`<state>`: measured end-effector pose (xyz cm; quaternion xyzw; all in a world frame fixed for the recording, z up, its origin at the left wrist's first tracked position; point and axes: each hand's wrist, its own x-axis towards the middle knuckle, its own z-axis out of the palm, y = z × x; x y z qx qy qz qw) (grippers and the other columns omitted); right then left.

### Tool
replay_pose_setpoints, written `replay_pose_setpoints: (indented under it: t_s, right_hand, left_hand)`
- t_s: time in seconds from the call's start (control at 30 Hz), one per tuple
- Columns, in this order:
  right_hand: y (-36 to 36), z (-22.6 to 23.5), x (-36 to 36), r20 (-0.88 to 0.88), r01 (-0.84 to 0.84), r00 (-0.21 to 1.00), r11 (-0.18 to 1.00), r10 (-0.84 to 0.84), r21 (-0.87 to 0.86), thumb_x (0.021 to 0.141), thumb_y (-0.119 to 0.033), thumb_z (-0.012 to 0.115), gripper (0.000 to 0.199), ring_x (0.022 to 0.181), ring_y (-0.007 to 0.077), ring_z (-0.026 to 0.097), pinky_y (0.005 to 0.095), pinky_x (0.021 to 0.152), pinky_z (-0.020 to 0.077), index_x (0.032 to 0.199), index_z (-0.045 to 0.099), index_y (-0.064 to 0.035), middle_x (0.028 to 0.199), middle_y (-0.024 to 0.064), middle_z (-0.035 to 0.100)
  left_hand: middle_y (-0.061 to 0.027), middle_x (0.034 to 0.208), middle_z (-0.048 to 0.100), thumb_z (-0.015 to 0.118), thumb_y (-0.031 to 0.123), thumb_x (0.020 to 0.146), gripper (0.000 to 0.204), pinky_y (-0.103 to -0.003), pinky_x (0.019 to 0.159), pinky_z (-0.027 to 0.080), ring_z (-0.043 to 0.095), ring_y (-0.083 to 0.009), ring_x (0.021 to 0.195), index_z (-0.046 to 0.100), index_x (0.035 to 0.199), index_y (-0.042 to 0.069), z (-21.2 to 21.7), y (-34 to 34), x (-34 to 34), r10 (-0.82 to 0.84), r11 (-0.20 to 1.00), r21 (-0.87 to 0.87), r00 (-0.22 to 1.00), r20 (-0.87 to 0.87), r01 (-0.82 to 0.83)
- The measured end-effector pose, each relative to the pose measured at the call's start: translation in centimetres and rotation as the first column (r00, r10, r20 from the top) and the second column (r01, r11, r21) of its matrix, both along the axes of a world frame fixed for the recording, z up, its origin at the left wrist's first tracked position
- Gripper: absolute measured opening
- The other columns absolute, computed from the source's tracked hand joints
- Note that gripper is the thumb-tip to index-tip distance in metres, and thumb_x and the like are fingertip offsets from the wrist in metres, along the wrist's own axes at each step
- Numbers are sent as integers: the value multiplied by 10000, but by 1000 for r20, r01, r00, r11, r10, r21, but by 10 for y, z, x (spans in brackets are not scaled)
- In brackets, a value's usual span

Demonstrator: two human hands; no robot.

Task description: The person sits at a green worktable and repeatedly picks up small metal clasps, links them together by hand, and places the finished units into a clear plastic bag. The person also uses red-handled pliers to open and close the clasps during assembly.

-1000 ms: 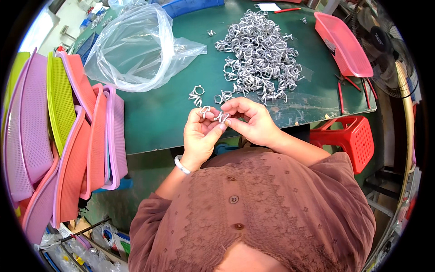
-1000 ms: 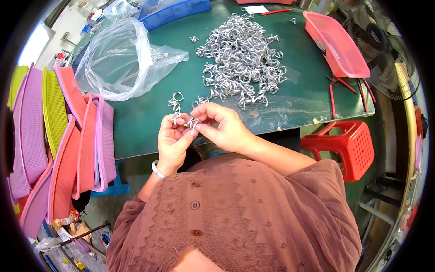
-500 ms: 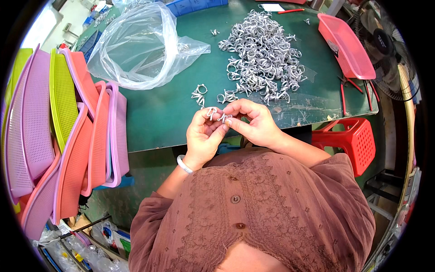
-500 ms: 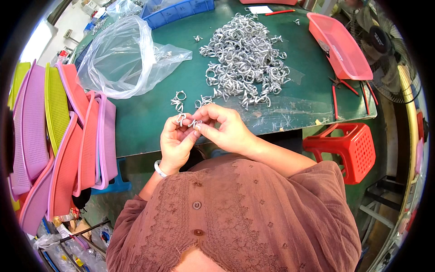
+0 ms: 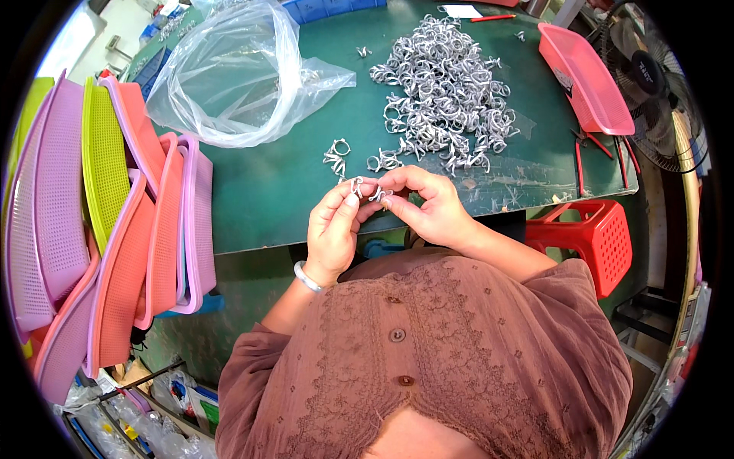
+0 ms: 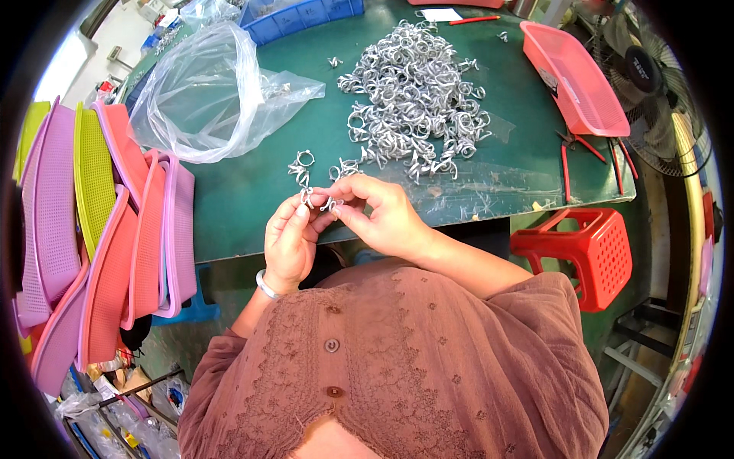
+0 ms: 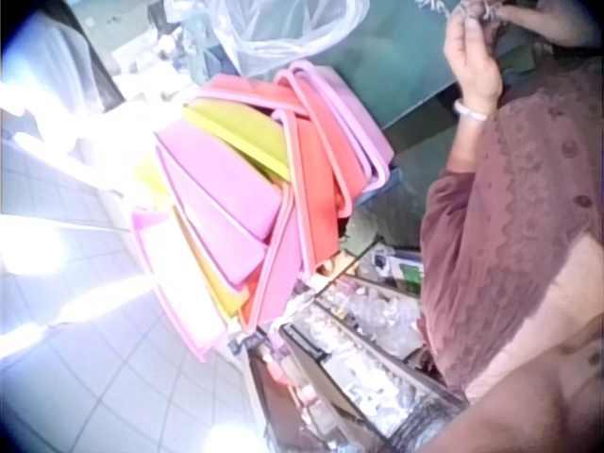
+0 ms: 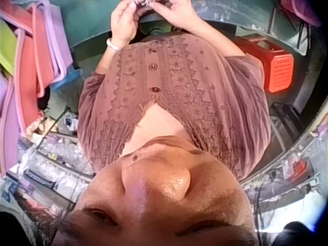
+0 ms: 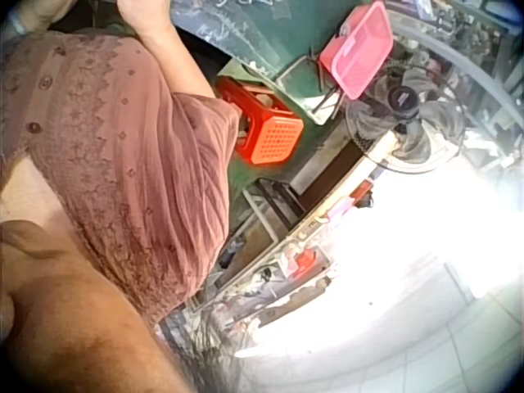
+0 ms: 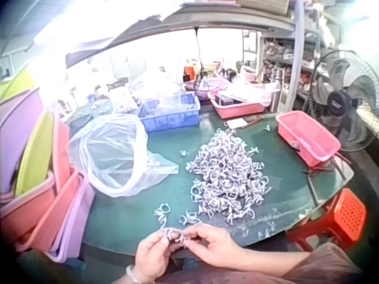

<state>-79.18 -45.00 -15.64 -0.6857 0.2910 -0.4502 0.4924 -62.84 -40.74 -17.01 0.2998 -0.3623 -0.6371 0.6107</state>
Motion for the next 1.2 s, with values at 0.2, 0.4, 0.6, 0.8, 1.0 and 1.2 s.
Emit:
replay_pose_setpoints:
  t_s: [0.2,0.4,0.6,0.8,1.0,1.2]
  right_hand:
    - [1,-5,-1,24,-58,998,983,54,177,806,-18,596,192,714,76,542,212,633,446,996,570,1,844,31,604]
    - [0,-14,-2,-284,4,959,998,13,59,782,5,585,248,613,66,516,215,550,435,1025,538,-1,802,35,595]
    - [0,-9,3,-322,19,947,1000,-18,0,738,2,584,263,661,209,591,299,589,472,996,529,-6,754,109,583]
    - [2,-5,-2,-385,29,923,999,-11,41,724,-5,611,295,729,257,600,329,609,479,1007,528,-4,870,134,572]
    - [4,10,-46,-347,129,909,948,-230,-289,719,-58,639,257,805,298,576,351,670,478,961,556,-28,892,126,570]
    - [-19,5,-194,-376,540,376,530,-847,-654,695,-135,661,248,871,313,547,382,780,446,905,581,-28,900,137,575]
  left_hand:
    - [-88,1074,556,468,103,910,187,-318,867,473,548,-170,992,561,1018,-18,-7,3,3,25,995,92,998,58,-31]
    - [-105,1023,589,480,85,902,150,-336,835,489,588,-201,934,568,980,-10,-8,6,7,53,978,189,982,182,-88]
    - [-79,958,608,493,88,901,170,-275,787,502,603,-157,863,572,997,-28,-10,8,11,11,980,192,980,199,-51]
    - [-104,978,603,490,85,900,165,-291,794,504,605,-179,866,562,990,-34,-8,8,10,-5,975,216,967,254,-51]
    - [-126,1013,592,484,87,901,172,-315,796,503,599,-215,893,550,1007,-31,-12,10,13,41,973,204,954,298,-106]
    - [-86,958,600,498,91,898,174,-284,772,504,601,-172,842,564,1014,-20,-12,9,16,24,983,166,959,283,-73]
